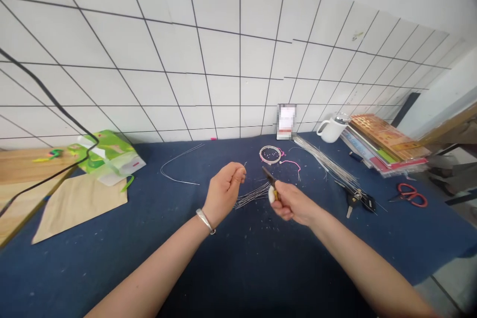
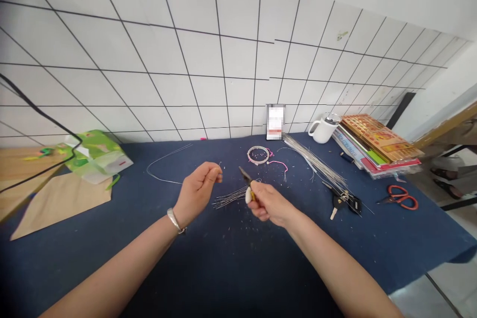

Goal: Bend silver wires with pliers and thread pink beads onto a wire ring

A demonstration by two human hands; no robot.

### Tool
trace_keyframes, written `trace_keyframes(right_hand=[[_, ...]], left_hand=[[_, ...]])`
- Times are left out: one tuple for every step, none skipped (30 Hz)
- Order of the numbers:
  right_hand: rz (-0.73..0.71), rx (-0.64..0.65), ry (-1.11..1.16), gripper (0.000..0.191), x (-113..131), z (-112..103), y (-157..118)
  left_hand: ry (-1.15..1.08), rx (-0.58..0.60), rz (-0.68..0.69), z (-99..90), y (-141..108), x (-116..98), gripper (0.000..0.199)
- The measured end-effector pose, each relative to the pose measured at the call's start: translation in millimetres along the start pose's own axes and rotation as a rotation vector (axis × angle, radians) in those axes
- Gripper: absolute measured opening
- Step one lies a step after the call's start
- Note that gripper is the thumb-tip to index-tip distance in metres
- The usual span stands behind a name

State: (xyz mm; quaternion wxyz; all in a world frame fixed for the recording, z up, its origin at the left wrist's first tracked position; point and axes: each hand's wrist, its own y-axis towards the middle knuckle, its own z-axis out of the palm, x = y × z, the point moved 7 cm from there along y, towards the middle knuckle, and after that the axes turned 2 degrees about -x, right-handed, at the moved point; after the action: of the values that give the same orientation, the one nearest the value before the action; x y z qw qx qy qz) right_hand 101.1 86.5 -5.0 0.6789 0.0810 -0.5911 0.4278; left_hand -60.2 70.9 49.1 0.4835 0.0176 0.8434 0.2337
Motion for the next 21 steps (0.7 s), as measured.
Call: trace_keyframes(right_hand=[[0.024, 0.036, 0.025, 0.042, -9.2, 5.9, 4.1], [0.045, 0.066, 0.052, 0.043, -16.7, 11.7, 7.2], [0.061, 0.088, 0.080, 0.043, -22.5, 16.7, 9.4], [0.072, 0.105, 0.104, 0.043, -26.5, 20.8, 10.7], [0.078, 0.116, 0.125, 0.043, -29.0, 23.9, 11.3], [0.081, 0.128, 0.147, 0.042, -30.3, 26.3, 11.2], [0.084, 0.145, 0.174, 0.042, -30.9, 28.3, 10.4], [0.090, 0.169, 0.208, 0.042, -31.0, 30.1, 8.8], [0.106, 0.207, 0.248, 0.043, -31.5, 32.4, 6.6], [0.130, 0.255, 0.290, 0.045, -32.3, 34.9, 3.6], [0.156, 0.313, 0.329, 0.048, -33.4, 37.4, 0.2], [0.182, 0.378, 0.356, 0.052, -34.8, 39.8, -3.5], [0.203, 0.448, 0.370, 0.056, -36.4, 41.8, -7.3], [0.220, 0.518, 0.371, 0.060, -38.4, 43.3, -10.9], [0.237, 0.586, 0.361, 0.064, -41.0, 44.1, -14.1], [0.256, 0.638, 0.349, 0.067, -44.1, 44.1, -16.5], [0.279, 0.673, 0.339, 0.069, -47.7, 43.3, -18.0], [0.295, 0.679, 0.338, 0.070, -50.8, 41.4, -18.0], [0.299, 0.659, 0.347, 0.069, -53.1, 38.5, -16.7], [0.293, 0.626, 0.367, 0.068, -54.7, 35.3, -14.8], [0.278, 0.589, 0.392, 0.068, -55.7, 32.2, -13.1]], left_hand=[[-0.030, 0.013, 0.000, 4.4, -1.5, 1.4, 0.023], [-0.068, 0.042, -0.008, 10.9, -3.4, 4.3, 0.023], [-0.111, 0.096, -0.034, 19.7, -6.1, 8.9, 0.024], [-0.156, 0.163, -0.070, 29.3, -9.5, 13.9, 0.026], [-0.194, 0.225, -0.113, 38.2, -13.2, 18.8, 0.028], [-0.214, 0.269, -0.147, 44.6, -16.6, 22.4, 0.030], [-0.214, 0.293, -0.162, 48.2, -19.0, 24.0, 0.030], [-0.193, 0.302, -0.151, 49.1, -20.1, 23.0, 0.030], [-0.161, 0.305, -0.110, 48.0, -19.9, 19.1, 0.029], [-0.130, 0.312, -0.048, 45.8, -18.9, 12.8, 0.028], [-0.111, 0.335, 0.025, 43.7, -17.8, 4.9, 0.027], [-0.105, 0.374, 0.099, 42.0, -17.1, -3.6, 0.027], [-0.113, 0.422, 0.168, 40.7, -17.0, -11.6, 0.026], [-0.124, 0.474, 0.229, 39.8, -17.5, -18.5, 0.025], [-0.123, 0.518, 0.279, 39.1, -18.4, -23.6, 0.024], [-0.094, 0.542, 0.315, 38.5, -19.2, -26.2, 0.023], [-0.034, 0.543, 0.340, 37.9, -19.7, -26.5, 0.023], [0.052, 0.521, 0.357, 37.2, -19.7, -25.2, 0.022], [0.151, 0.489, 0.373, 36.6, -19.8, -22.9, 0.023], [0.249, 0.454, 0.391, 36.2, -20.0, -20.7, 0.024], [0.330, 0.427, 0.415, 36.2, -20.7, -19.1, 0.025]])
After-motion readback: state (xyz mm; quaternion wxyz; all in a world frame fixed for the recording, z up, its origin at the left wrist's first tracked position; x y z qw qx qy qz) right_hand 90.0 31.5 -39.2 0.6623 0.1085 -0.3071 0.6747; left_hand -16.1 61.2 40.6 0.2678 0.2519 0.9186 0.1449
